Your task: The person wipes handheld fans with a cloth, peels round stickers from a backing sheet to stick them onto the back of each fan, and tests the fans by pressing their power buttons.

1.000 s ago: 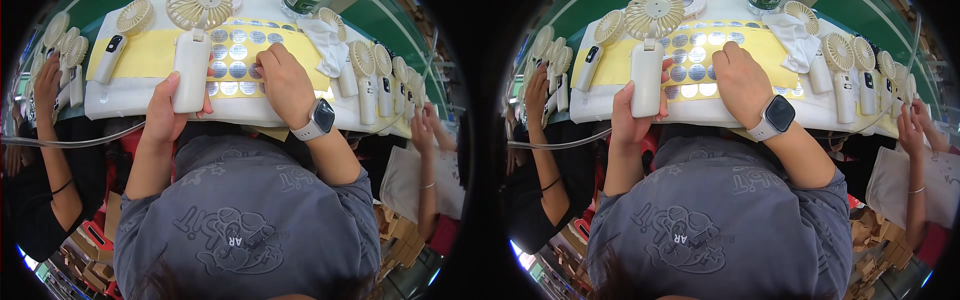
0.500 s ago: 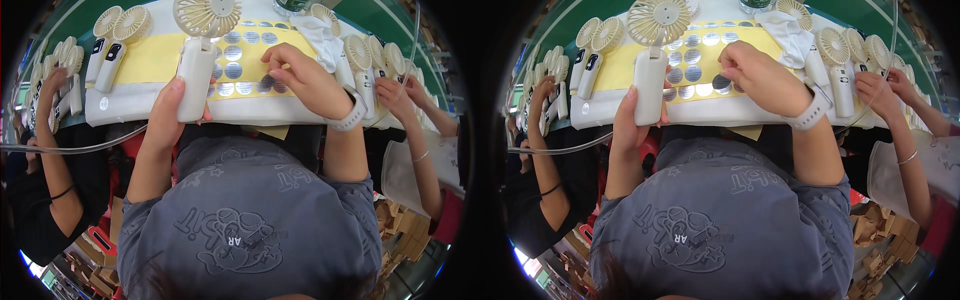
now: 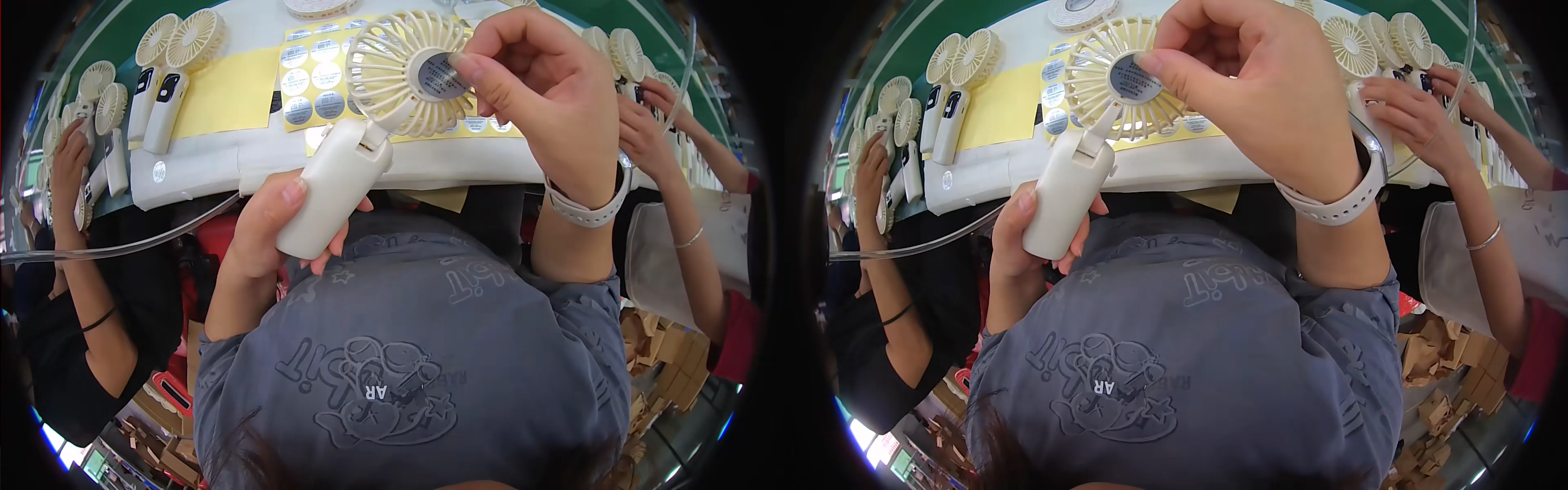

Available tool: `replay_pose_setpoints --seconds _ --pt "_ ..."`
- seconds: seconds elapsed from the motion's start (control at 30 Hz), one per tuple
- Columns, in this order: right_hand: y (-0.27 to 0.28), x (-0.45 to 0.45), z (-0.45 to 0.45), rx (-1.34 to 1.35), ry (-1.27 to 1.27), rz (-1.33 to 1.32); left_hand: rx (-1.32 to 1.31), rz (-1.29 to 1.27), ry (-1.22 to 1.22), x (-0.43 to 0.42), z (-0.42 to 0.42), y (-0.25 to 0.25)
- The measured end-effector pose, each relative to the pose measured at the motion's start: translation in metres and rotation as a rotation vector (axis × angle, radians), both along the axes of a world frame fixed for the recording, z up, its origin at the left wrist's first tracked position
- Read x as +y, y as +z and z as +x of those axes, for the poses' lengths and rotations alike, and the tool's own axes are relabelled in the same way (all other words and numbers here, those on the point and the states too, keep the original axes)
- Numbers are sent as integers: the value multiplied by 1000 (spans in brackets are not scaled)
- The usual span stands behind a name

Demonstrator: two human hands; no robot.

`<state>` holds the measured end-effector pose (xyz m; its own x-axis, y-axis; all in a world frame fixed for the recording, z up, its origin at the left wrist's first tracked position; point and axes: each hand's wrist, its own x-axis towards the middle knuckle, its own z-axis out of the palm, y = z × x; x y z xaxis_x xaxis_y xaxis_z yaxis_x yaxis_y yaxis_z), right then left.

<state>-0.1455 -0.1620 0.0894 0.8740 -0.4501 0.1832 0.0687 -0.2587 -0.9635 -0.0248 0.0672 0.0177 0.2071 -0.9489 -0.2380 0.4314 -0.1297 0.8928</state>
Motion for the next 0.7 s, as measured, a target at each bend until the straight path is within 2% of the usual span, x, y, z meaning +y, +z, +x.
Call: replay_pose_setpoints --seconds 0.43,0.53,0.63,0.7 --pt "-1 -4 -1 59 -16 47 -6 19 -21 -1 1 5" --pt "-2 1 0 13 -23 -49 -12 15 -20 -1 1 5" --pt "-2 -3 0 92 -41 -126 -26 44 -14 0 1 9" --pt "10 7 -3 134 -71 -547 -58 58 -4 -1 -1 11"
